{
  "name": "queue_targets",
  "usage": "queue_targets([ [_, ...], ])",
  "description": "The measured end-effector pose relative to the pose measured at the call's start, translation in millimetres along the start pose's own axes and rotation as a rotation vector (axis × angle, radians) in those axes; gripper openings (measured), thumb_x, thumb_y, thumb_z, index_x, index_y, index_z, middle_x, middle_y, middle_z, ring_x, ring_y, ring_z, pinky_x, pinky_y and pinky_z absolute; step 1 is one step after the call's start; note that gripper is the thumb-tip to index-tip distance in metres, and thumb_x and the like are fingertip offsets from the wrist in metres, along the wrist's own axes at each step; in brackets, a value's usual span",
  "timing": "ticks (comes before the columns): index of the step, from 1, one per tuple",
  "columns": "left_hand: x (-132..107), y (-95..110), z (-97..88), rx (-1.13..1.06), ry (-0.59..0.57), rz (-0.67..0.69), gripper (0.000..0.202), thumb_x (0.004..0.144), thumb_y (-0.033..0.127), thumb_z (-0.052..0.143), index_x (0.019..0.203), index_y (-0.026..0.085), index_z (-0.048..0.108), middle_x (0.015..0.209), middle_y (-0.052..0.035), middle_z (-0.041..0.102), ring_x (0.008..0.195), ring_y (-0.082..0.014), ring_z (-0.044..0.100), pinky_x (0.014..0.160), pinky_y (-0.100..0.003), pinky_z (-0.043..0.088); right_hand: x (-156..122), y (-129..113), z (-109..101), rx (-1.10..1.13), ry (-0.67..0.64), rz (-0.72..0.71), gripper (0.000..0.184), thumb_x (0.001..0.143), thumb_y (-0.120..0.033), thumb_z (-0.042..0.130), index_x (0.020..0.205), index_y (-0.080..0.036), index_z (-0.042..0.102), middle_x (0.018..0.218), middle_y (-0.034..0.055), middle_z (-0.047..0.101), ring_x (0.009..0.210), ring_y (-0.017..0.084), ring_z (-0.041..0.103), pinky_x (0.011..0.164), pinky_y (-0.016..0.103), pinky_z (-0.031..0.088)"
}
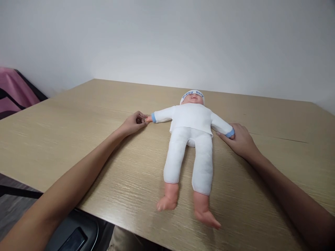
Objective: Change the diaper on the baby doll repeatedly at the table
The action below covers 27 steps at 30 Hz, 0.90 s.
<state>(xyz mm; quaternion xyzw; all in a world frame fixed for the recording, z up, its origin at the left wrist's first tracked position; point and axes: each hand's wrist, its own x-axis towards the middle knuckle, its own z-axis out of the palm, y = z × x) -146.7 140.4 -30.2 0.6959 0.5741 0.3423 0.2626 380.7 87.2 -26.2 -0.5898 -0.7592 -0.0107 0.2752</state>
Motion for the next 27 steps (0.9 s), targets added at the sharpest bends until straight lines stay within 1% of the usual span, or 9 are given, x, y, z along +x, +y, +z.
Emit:
queue_targets([
  [5, -2.7, 1.7, 2.6, 0.070, 0.038, 0.035, 0.039, 0.089, 0.057, 0.077, 0.106, 0.024, 0.068, 0.093, -0.0043, 0.076, 0.084, -0.0218, 0.067, 0.079, -0.036, 0.050, 0.2, 3.0, 1.4, -0.007, 0.012, 0.006, 0.064, 0.097, -0.089, 0.053, 0.099, -0.027, 0.067, 0.098, 0.0162, 0.072, 0.094, 0.040, 0.067, 0.086, 0.055, 0.053],
  [7, -3.7, 3.6, 1.7, 0.059, 0.037, 0.023, 0.044, 0.088, 0.059, 0.079, 0.111, 0.023, 0.070, 0.096, -0.0051, 0.077, 0.086, -0.0228, 0.068, 0.080, -0.036, 0.050, 0.5, 4.4, 1.9, 0.001, 0.013, 0.004, 0.063, 0.096, -0.089, 0.054, 0.100, -0.027, 0.067, 0.099, 0.0159, 0.073, 0.095, 0.040, 0.067, 0.085, 0.054, 0.053],
  [9, -4.2, 5.6, 0.3, 0.033, 0.022, -0.010, 0.050, 0.089, 0.063, 0.079, 0.117, 0.022, 0.073, 0.103, -0.0071, 0.079, 0.093, -0.0247, 0.070, 0.083, -0.037, 0.051, 0.6, 5.3, 2.3, 0.010, 0.007, -0.004, 0.062, 0.097, -0.088, 0.055, 0.101, -0.027, 0.067, 0.100, 0.0157, 0.073, 0.096, 0.040, 0.068, 0.086, 0.053, 0.052],
  [10, -4.1, 6.4, -0.4, 0.016, 0.014, -0.030, 0.051, 0.091, 0.065, 0.076, 0.118, 0.023, 0.074, 0.107, -0.0081, 0.080, 0.097, -0.0258, 0.071, 0.086, -0.037, 0.052, 0.6, 5.6, 2.4, 0.011, 0.004, -0.007, 0.062, 0.097, -0.087, 0.055, 0.100, -0.027, 0.066, 0.100, 0.0156, 0.074, 0.097, 0.040, 0.068, 0.086, 0.053, 0.052],
  [12, -2.8, 7.0, -0.9, -0.011, 0.013, -0.060, 0.049, 0.098, 0.069, 0.065, 0.111, 0.023, 0.075, 0.112, -0.0091, 0.081, 0.105, -0.0274, 0.072, 0.092, -0.039, 0.052, 0.5, 5.8, 2.6, 0.009, 0.004, -0.012, 0.060, 0.098, -0.087, 0.055, 0.097, -0.027, 0.065, 0.098, 0.0152, 0.074, 0.096, 0.039, 0.068, 0.085, 0.052, 0.052],
  [15, 0.8, 4.9, 0.6, -0.014, 0.034, -0.071, 0.049, 0.103, 0.068, 0.056, 0.102, 0.023, 0.075, 0.109, -0.0091, 0.082, 0.107, -0.0288, 0.073, 0.098, -0.040, 0.052, 0.1, 6.0, 2.8, 0.011, 0.012, -0.021, 0.060, 0.098, -0.087, 0.055, 0.096, -0.028, 0.064, 0.098, 0.0151, 0.074, 0.096, 0.039, 0.068, 0.084, 0.052, 0.052],
  [18, 3.8, 0.9, 3.1, -0.007, 0.049, -0.080, 0.047, 0.100, 0.067, 0.060, 0.105, 0.023, 0.076, 0.106, -0.0094, 0.083, 0.105, -0.0296, 0.073, 0.096, -0.041, 0.052, 0.1, 6.8, 3.4, 0.013, 0.026, -0.030, 0.061, 0.099, -0.087, 0.053, 0.101, -0.028, 0.065, 0.102, 0.0156, 0.075, 0.097, 0.039, 0.068, 0.086, 0.053, 0.053],
  [23, 4.8, -3.0, 4.2, -0.028, 0.040, -0.082, 0.046, 0.097, 0.062, 0.066, 0.119, 0.023, 0.075, 0.112, -0.0111, 0.083, 0.103, -0.0283, 0.075, 0.091, -0.040, 0.054, 0.9, 9.3, 5.0, 0.012, 0.020, -0.034, 0.060, 0.099, -0.085, 0.053, 0.103, -0.027, 0.066, 0.101, 0.0156, 0.075, 0.098, 0.040, 0.068, 0.088, 0.054, 0.053],
  [27, 4.0, -2.5, 3.7, -0.040, 0.029, -0.083, 0.046, 0.097, 0.060, 0.067, 0.122, 0.023, 0.075, 0.114, -0.0121, 0.082, 0.103, -0.0283, 0.075, 0.088, -0.040, 0.055, 0.8, 10.2, 5.0, 0.022, 0.018, -0.036, 0.059, 0.099, -0.083, 0.055, 0.106, -0.026, 0.067, 0.105, 0.0168, 0.076, 0.100, 0.041, 0.069, 0.089, 0.056, 0.054],
])
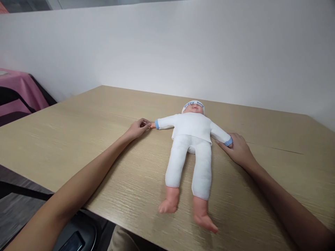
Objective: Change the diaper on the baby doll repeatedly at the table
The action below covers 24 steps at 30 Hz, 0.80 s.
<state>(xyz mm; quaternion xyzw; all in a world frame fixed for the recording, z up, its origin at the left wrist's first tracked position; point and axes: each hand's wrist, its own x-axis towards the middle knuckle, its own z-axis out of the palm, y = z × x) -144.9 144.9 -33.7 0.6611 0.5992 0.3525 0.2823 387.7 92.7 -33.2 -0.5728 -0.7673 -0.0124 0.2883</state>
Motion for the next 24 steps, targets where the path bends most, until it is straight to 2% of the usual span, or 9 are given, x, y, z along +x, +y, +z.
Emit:
queue_targets([
  [8, -1.4, 2.4, -1.4, 0.004, -0.014, -0.002, 0.046, 0.095, 0.061, 0.070, 0.123, 0.025, 0.075, 0.110, -0.0102, 0.082, 0.097, -0.0271, 0.074, 0.083, -0.038, 0.053, -2.0, 0.8, 1.1, -0.003, 0.016, -0.001, 0.062, 0.098, -0.085, 0.054, 0.107, -0.025, 0.067, 0.107, 0.0181, 0.077, 0.102, 0.042, 0.070, 0.091, 0.057, 0.054],
  [16, 1.7, -3.2, -0.3, 0.010, 0.003, 0.014, 0.046, 0.094, 0.062, 0.070, 0.120, 0.025, 0.076, 0.111, -0.0109, 0.082, 0.098, -0.0265, 0.074, 0.084, -0.038, 0.055, -10.2, 3.8, 1.7, -0.065, 0.105, 0.029, 0.068, 0.096, -0.081, 0.061, 0.126, -0.020, 0.067, 0.120, 0.0225, 0.077, 0.109, 0.044, 0.070, 0.096, 0.058, 0.054],
  [21, 1.1, -6.0, 2.2, 0.021, 0.042, 0.037, 0.047, 0.094, 0.062, 0.070, 0.117, 0.022, 0.075, 0.115, -0.0125, 0.081, 0.104, -0.0277, 0.074, 0.091, -0.039, 0.055, -19.7, 0.5, 2.0, -0.081, 0.146, 0.027, 0.067, 0.097, -0.074, 0.063, 0.134, -0.018, 0.066, 0.129, 0.0246, 0.075, 0.118, 0.045, 0.067, 0.104, 0.061, 0.052],
  [24, -2.1, -5.2, 2.1, 0.027, 0.071, 0.066, 0.049, 0.099, 0.063, 0.062, 0.121, 0.020, 0.073, 0.117, -0.0133, 0.081, 0.107, -0.0277, 0.073, 0.096, -0.040, 0.055, -26.3, -5.3, 1.3, -0.074, 0.162, 0.026, 0.064, 0.098, -0.070, 0.063, 0.137, -0.019, 0.064, 0.132, 0.0234, 0.074, 0.121, 0.044, 0.066, 0.108, 0.061, 0.050],
])
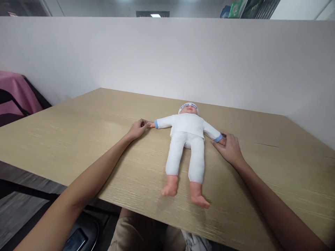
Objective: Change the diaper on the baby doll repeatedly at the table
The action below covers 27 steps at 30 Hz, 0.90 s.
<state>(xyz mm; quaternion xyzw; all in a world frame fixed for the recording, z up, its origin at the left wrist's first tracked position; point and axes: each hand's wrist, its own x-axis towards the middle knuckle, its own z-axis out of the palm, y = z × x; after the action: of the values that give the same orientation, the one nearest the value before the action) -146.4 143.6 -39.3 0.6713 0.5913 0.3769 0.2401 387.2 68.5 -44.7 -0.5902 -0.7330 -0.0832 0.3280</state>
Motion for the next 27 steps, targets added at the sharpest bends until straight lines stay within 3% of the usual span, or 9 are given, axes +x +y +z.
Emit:
queue_targets([
  [6, -14.3, 8.8, -4.9, 0.039, 0.012, 0.114, 0.056, 0.106, 0.062, 0.049, 0.139, 0.022, 0.072, 0.125, -0.0133, 0.080, 0.117, -0.0288, 0.072, 0.109, -0.043, 0.053, -13.9, -16.4, -4.8, -0.003, 0.105, 0.021, 0.067, 0.098, -0.064, 0.064, 0.143, -0.014, 0.060, 0.136, 0.0267, 0.070, 0.126, 0.044, 0.062, 0.112, 0.061, 0.047],
  [11, -35.9, 15.3, -2.4, 0.102, 0.041, 0.163, 0.052, 0.103, 0.055, 0.056, 0.135, 0.020, 0.076, 0.135, -0.0164, 0.078, 0.139, -0.0356, 0.060, 0.131, -0.055, 0.035, -26.3, -36.0, -9.0, 0.008, 0.166, 0.057, 0.060, 0.100, -0.057, 0.063, 0.141, -0.014, 0.060, 0.133, 0.0266, 0.070, 0.124, 0.043, 0.061, 0.112, 0.061, 0.047],
  [14, -56.1, 21.7, -0.9, 0.097, 0.089, 0.140, 0.057, 0.101, 0.048, 0.060, 0.144, 0.012, 0.069, 0.132, -0.0202, 0.076, 0.139, -0.0379, 0.059, 0.132, -0.060, 0.032, -34.2, -61.6, -20.3, 0.050, 0.213, 0.057, 0.055, 0.099, -0.053, 0.062, 0.136, -0.012, 0.062, 0.132, 0.0260, 0.071, 0.124, 0.042, 0.062, 0.113, 0.063, 0.047],
  [17, -85.0, 35.8, -2.5, 0.058, 0.113, 0.127, 0.053, 0.098, 0.043, 0.067, 0.139, 0.010, 0.070, 0.128, -0.0203, 0.076, 0.132, -0.0369, 0.063, 0.129, -0.060, 0.036, -53.8, -105.9, -45.7, 0.128, 0.292, -0.009, 0.048, 0.103, -0.048, 0.062, 0.137, -0.014, 0.062, 0.133, 0.0235, 0.072, 0.127, 0.040, 0.064, 0.115, 0.062, 0.048],
  [21, -152.6, 65.8, -1.7, -0.046, 0.180, 0.098, 0.045, 0.104, 0.047, 0.062, 0.134, 0.014, 0.068, 0.134, -0.0211, 0.073, 0.118, -0.0315, 0.069, 0.111, -0.051, 0.054, -119.2, -176.2, -93.3, 0.238, 0.382, -0.121, 0.038, 0.108, -0.038, 0.064, 0.142, -0.022, 0.061, 0.137, 0.0164, 0.074, 0.131, 0.035, 0.067, 0.116, 0.058, 0.051],
  [24, -235.8, 86.5, 18.7, -0.132, 0.273, 0.119, 0.044, 0.113, 0.054, 0.052, 0.138, 0.019, 0.064, 0.143, -0.0171, 0.070, 0.120, -0.0269, 0.069, 0.104, -0.043, 0.058, -193.8, -205.9, -117.7, 0.256, 0.439, -0.206, 0.033, 0.104, -0.023, 0.071, 0.137, -0.025, 0.065, 0.126, 0.0120, 0.078, 0.120, 0.032, 0.073, 0.107, 0.051, 0.056],
  [27, -332.6, 98.1, 61.1, -0.362, 0.584, 0.186, 0.033, 0.115, 0.048, 0.054, 0.137, 0.024, 0.060, 0.130, -0.0122, 0.069, 0.115, -0.0243, 0.068, 0.101, -0.039, 0.056, -270.5, -204.7, -117.7, 0.283, 0.429, -0.290, 0.031, 0.100, -0.013, 0.072, 0.127, -0.026, 0.067, 0.109, 0.0062, 0.079, 0.102, 0.026, 0.076, 0.096, 0.043, 0.059],
])
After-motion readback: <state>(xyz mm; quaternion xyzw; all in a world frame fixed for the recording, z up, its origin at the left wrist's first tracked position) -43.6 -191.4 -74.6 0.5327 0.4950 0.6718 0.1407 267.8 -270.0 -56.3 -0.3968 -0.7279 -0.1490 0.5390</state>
